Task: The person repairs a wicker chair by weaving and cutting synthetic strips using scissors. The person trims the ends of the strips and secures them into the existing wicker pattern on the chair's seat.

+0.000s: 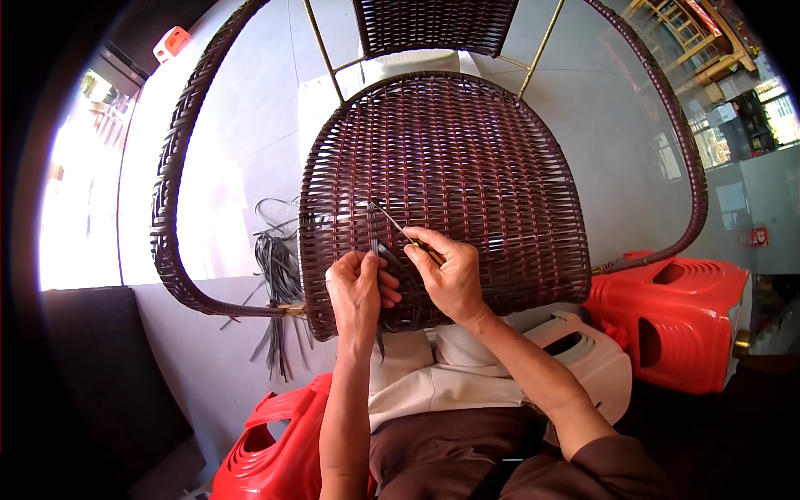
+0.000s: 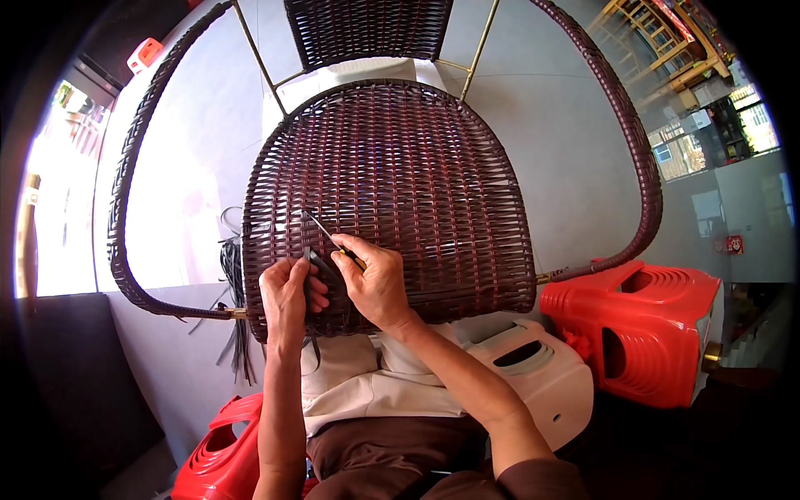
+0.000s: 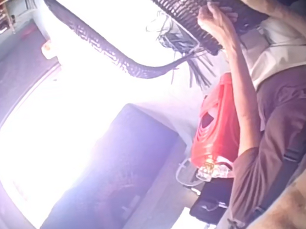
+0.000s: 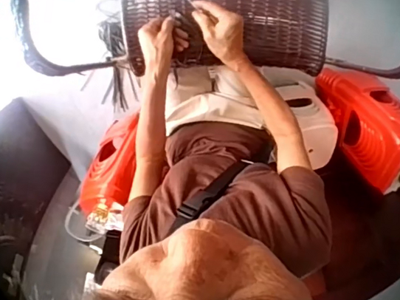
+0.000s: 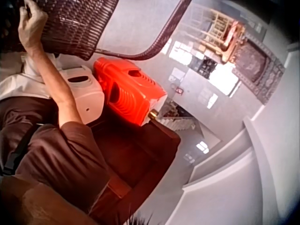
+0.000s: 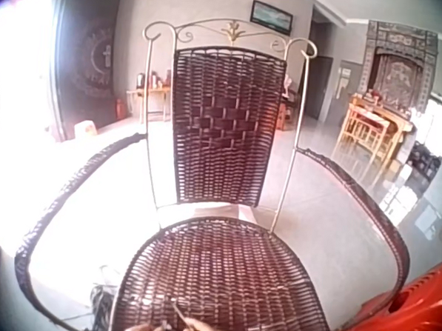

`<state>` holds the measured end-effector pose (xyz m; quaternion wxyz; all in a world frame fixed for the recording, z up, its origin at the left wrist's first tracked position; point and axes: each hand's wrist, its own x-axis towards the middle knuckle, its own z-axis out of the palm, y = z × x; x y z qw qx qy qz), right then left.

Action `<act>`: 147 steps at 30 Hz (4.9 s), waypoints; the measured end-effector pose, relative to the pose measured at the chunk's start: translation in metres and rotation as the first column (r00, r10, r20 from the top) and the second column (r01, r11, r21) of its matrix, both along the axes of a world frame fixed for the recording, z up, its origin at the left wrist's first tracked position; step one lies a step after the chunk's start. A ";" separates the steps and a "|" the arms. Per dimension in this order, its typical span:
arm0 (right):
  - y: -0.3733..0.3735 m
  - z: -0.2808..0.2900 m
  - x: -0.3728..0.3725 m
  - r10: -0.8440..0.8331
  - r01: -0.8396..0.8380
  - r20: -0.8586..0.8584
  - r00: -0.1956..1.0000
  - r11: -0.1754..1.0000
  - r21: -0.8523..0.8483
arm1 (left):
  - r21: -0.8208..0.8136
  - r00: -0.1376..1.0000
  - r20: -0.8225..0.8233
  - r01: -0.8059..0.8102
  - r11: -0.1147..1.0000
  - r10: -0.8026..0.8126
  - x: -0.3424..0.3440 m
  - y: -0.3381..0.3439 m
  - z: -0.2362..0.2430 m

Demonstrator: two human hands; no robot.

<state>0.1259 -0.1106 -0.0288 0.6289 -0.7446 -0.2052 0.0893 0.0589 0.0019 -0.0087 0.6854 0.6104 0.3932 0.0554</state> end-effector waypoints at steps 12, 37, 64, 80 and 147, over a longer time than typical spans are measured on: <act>0.000 -0.004 0.000 -0.005 0.004 0.072 0.997 1.000 0.004 | 0.016 1.000 0.006 -0.014 1.000 0.014 0.007 -0.001 -0.001; 0.000 -0.004 -0.001 -0.001 0.001 0.059 0.998 1.000 -0.001 | 0.856 0.928 -0.307 0.366 0.366 -0.211 0.017 0.008 0.001; 0.000 -0.006 0.000 -0.002 0.004 0.118 0.993 1.000 -0.019 | 0.066 0.999 -0.043 0.022 0.998 -0.019 0.002 0.003 0.002; 0.001 -0.003 0.000 -0.008 0.009 0.122 0.993 1.000 -0.014 | 0.132 1.000 0.007 -0.022 0.991 0.021 0.009 -0.002 -0.007; 0.058 -0.003 0.095 0.534 -0.367 0.411 0.739 0.831 -0.419 | 0.017 0.998 0.040 0.048 0.999 -0.049 0.002 0.005 -0.010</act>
